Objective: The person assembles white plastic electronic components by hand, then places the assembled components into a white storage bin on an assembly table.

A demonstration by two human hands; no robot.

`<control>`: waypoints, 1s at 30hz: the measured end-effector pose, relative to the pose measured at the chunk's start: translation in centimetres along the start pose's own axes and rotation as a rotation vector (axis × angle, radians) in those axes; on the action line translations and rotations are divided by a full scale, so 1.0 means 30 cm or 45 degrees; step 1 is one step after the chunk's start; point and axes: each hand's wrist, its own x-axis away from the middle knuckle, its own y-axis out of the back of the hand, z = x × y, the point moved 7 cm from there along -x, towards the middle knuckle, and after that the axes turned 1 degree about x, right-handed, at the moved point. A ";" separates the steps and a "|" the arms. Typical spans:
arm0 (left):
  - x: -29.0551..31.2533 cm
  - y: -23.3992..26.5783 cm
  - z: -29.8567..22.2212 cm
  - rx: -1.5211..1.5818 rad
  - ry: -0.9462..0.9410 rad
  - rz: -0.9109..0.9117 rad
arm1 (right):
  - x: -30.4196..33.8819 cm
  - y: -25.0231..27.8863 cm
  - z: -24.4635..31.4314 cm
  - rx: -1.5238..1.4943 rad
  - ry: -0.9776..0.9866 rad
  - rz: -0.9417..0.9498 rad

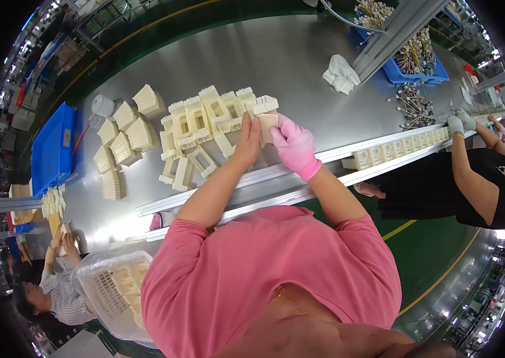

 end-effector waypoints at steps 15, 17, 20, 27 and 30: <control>-0.010 -0.021 0.000 0.113 0.236 0.144 | -0.014 0.000 0.041 0.119 0.051 0.263; -0.009 -0.029 -0.008 0.015 0.210 0.234 | -0.011 0.012 0.069 0.032 0.053 0.423; -0.002 -0.053 0.015 0.131 0.281 0.304 | 0.000 0.040 -0.035 -0.787 -0.454 0.575; 0.100 -0.159 -0.049 0.541 0.590 0.844 | -0.027 0.143 0.068 -0.528 0.204 0.364; 0.143 -0.153 -0.094 0.556 0.688 1.083 | 0.032 0.112 0.083 -1.113 -0.213 0.589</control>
